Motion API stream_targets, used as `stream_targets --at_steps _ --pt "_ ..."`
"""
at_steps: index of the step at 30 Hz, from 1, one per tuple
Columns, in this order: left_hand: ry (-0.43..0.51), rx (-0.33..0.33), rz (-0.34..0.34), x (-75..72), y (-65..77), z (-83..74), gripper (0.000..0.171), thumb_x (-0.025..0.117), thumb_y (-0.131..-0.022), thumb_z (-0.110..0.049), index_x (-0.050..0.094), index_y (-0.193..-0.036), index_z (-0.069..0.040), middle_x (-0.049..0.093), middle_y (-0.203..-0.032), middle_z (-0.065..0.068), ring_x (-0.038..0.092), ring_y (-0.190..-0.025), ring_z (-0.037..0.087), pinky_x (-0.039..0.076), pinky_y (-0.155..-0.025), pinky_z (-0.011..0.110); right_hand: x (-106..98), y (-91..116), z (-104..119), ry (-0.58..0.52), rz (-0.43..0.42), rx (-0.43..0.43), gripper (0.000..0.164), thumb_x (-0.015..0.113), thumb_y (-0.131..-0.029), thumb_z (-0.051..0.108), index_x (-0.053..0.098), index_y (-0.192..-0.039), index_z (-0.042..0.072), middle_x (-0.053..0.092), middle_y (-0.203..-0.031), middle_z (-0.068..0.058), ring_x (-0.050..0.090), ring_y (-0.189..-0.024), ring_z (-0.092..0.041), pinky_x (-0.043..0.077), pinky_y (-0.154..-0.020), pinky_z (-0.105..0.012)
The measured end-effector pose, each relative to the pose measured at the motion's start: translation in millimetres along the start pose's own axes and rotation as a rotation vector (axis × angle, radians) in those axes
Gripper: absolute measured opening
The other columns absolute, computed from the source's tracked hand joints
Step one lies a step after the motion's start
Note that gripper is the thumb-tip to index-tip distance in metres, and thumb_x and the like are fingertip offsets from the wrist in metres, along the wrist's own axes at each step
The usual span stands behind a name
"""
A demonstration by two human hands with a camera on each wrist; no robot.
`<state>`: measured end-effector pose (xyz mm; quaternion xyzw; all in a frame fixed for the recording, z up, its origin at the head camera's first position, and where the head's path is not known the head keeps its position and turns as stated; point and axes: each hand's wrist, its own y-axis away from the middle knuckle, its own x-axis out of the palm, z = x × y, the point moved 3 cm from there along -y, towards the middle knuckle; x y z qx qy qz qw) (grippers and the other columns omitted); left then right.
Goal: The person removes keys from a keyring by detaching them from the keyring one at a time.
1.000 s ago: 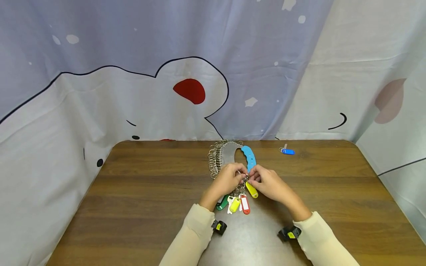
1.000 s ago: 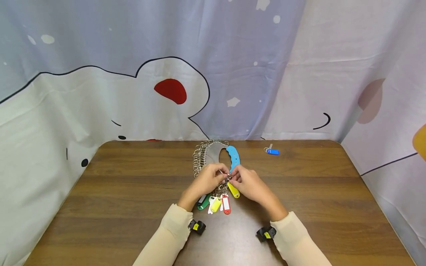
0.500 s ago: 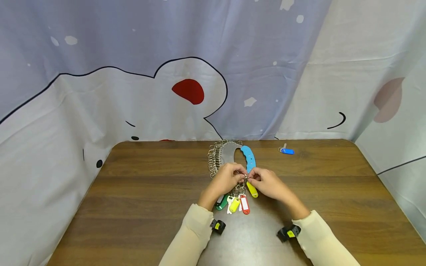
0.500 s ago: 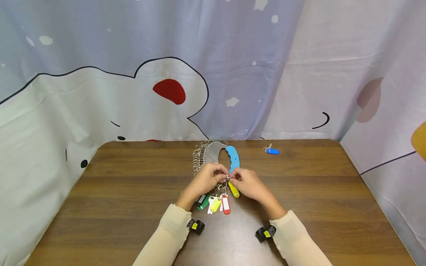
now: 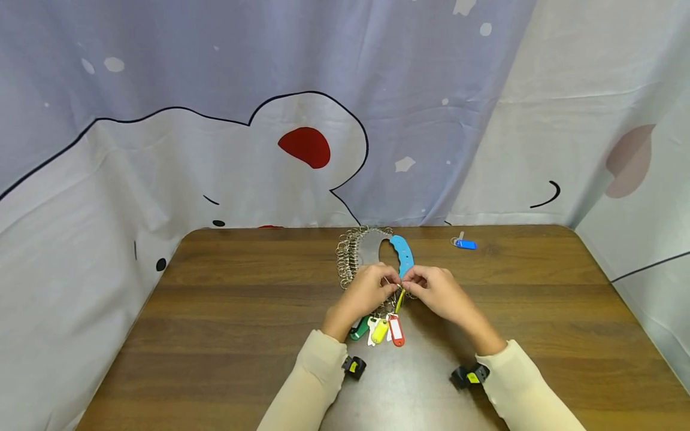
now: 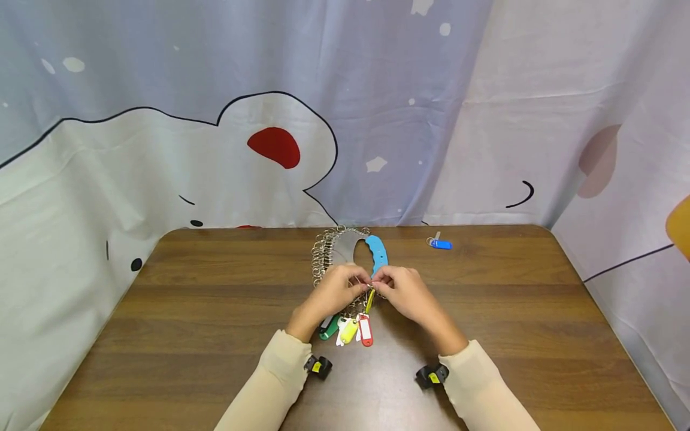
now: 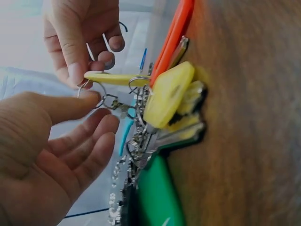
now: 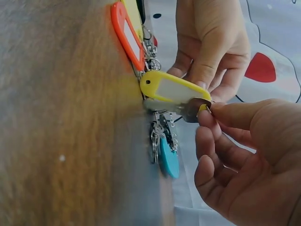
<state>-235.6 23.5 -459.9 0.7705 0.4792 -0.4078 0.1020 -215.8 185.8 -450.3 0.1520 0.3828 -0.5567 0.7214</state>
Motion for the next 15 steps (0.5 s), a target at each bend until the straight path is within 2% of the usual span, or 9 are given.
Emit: stream_targets --at_steps 8,11,15 --pt "-0.049 0.077 0.054 -5.5 2.2 -6.3 0.004 0.074 -0.082 -0.017 0.073 -0.085 -0.014 0.066 -0.081 -0.001 0.059 -0.070 0.004 0.049 -0.062 0.017 -3.1 0.5 2.5 0.033 -0.037 -0.028 0.004 0.069 -0.089 0.013 0.068 -0.085 0.012 0.068 -0.076 0.000 0.059 -0.069 -0.012 0.052 -0.062 -0.033" --pt "-0.015 0.052 0.067 -6.6 2.4 -7.1 0.003 0.069 -0.084 -0.012 0.071 -0.086 -0.011 0.065 -0.078 -0.002 0.058 -0.068 0.005 0.050 -0.060 0.017 -2.9 1.3 4.4 0.042 -0.044 -0.043 0.004 0.069 -0.089 0.011 0.067 -0.085 0.012 0.065 -0.078 0.000 0.058 -0.070 -0.012 0.052 -0.062 -0.034" --pt "0.004 -0.011 0.053 -6.3 1.6 -6.0 0.014 0.060 -0.087 -0.003 0.069 -0.097 -0.006 0.066 -0.082 0.001 0.057 -0.070 0.009 0.049 -0.062 0.021 -1.9 1.5 7.4 0.055 -0.050 -0.081 0.003 0.068 -0.089 0.010 0.066 -0.087 0.010 0.062 -0.081 0.000 0.056 -0.072 -0.014 0.050 -0.064 -0.035"
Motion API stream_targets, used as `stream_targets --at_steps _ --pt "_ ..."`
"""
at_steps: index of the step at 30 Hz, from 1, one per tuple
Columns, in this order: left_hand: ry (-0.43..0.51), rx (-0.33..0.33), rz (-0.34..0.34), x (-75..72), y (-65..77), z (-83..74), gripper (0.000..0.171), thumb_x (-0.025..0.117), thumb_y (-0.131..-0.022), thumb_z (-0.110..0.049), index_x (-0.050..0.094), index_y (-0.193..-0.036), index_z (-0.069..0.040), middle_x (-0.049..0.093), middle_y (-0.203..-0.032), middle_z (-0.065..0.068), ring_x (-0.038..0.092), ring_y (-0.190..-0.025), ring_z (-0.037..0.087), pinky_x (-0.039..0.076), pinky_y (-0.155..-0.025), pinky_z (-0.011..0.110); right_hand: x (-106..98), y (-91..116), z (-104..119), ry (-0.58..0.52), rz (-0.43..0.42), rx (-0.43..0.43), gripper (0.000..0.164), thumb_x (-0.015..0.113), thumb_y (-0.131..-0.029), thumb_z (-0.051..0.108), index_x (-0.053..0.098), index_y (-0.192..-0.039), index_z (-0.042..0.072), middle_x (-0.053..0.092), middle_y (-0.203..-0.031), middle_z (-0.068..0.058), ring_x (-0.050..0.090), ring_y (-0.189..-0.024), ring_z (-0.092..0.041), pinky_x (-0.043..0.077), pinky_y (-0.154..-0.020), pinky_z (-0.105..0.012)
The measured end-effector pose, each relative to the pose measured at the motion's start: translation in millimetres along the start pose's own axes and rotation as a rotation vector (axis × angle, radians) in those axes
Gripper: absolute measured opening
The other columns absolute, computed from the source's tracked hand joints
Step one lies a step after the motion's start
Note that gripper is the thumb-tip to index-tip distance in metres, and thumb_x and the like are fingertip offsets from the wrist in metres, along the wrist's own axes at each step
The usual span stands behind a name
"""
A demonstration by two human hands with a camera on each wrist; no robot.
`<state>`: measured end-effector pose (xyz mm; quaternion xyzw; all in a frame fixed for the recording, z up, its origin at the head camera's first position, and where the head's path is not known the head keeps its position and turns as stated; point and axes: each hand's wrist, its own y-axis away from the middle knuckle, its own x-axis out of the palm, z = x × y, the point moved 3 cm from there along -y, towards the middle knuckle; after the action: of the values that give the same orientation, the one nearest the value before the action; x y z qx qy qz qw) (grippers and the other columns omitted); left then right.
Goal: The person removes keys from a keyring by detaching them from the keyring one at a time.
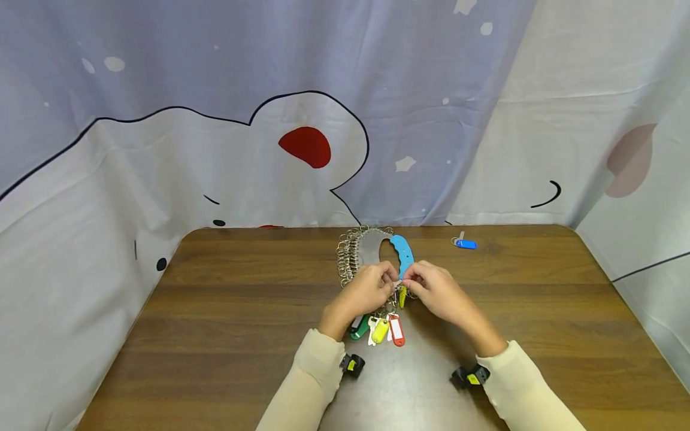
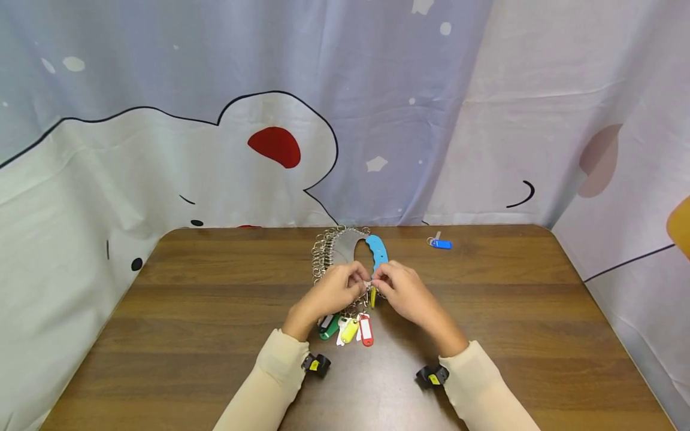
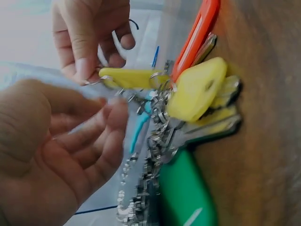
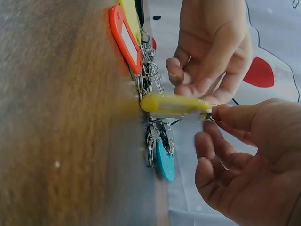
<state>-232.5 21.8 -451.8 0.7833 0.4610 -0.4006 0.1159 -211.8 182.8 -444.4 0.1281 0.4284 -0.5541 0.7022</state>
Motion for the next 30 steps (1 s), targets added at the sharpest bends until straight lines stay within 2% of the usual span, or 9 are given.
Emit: stream_targets --at_steps 3,6,12,24,30 --pt "-0.032 -0.002 -0.011 2.6 -0.7 0.2 0.019 0.060 -0.089 -0.003 0.070 -0.105 -0.005 0.067 -0.092 0.003 0.056 -0.075 0.010 0.049 -0.067 0.022 1.1 0.0 1.6 0.011 0.005 -0.013 0.003 0.066 -0.091 0.011 0.065 -0.088 0.010 0.061 -0.082 0.001 0.054 -0.071 -0.015 0.048 -0.063 -0.035" --pt "-0.050 0.014 -0.016 6.0 -1.5 -0.8 0.016 0.065 -0.089 -0.008 0.072 -0.103 -0.007 0.067 -0.095 0.003 0.057 -0.076 0.011 0.050 -0.068 0.023 1.9 0.1 2.6 0.015 0.020 -0.006 0.004 0.065 -0.092 0.013 0.064 -0.089 0.013 0.062 -0.081 0.002 0.052 -0.069 -0.015 0.047 -0.061 -0.033" --pt "-0.049 0.017 -0.038 8.9 -2.2 -1.5 0.006 0.070 -0.086 -0.009 0.073 -0.091 -0.008 0.067 -0.087 0.002 0.059 -0.077 0.014 0.049 -0.069 0.024 2.0 0.8 3.9 0.013 0.009 -0.041 0.005 0.066 -0.091 0.011 0.065 -0.087 0.015 0.059 -0.079 0.002 0.051 -0.067 -0.013 0.047 -0.059 -0.033" --pt "-0.082 0.011 -0.117 6.7 -1.8 1.1 0.006 0.070 -0.083 -0.005 0.073 -0.085 -0.011 0.072 -0.083 0.000 0.057 -0.074 0.012 0.049 -0.069 0.027 5.4 1.4 0.9 0.095 -0.063 -0.144 0.006 0.070 -0.087 0.008 0.066 -0.085 0.012 0.059 -0.076 0.003 0.052 -0.066 -0.011 0.050 -0.057 -0.031" --pt "-0.115 0.043 -0.140 6.3 -1.8 -2.0 0.009 0.070 -0.082 -0.003 0.070 -0.083 -0.011 0.066 -0.077 -0.001 0.054 -0.070 0.011 0.048 -0.067 0.026 6.2 1.7 5.1 0.089 -0.054 -0.104 0.005 0.066 -0.090 0.008 0.063 -0.087 0.011 0.060 -0.077 0.002 0.052 -0.066 -0.012 0.049 -0.058 -0.032"
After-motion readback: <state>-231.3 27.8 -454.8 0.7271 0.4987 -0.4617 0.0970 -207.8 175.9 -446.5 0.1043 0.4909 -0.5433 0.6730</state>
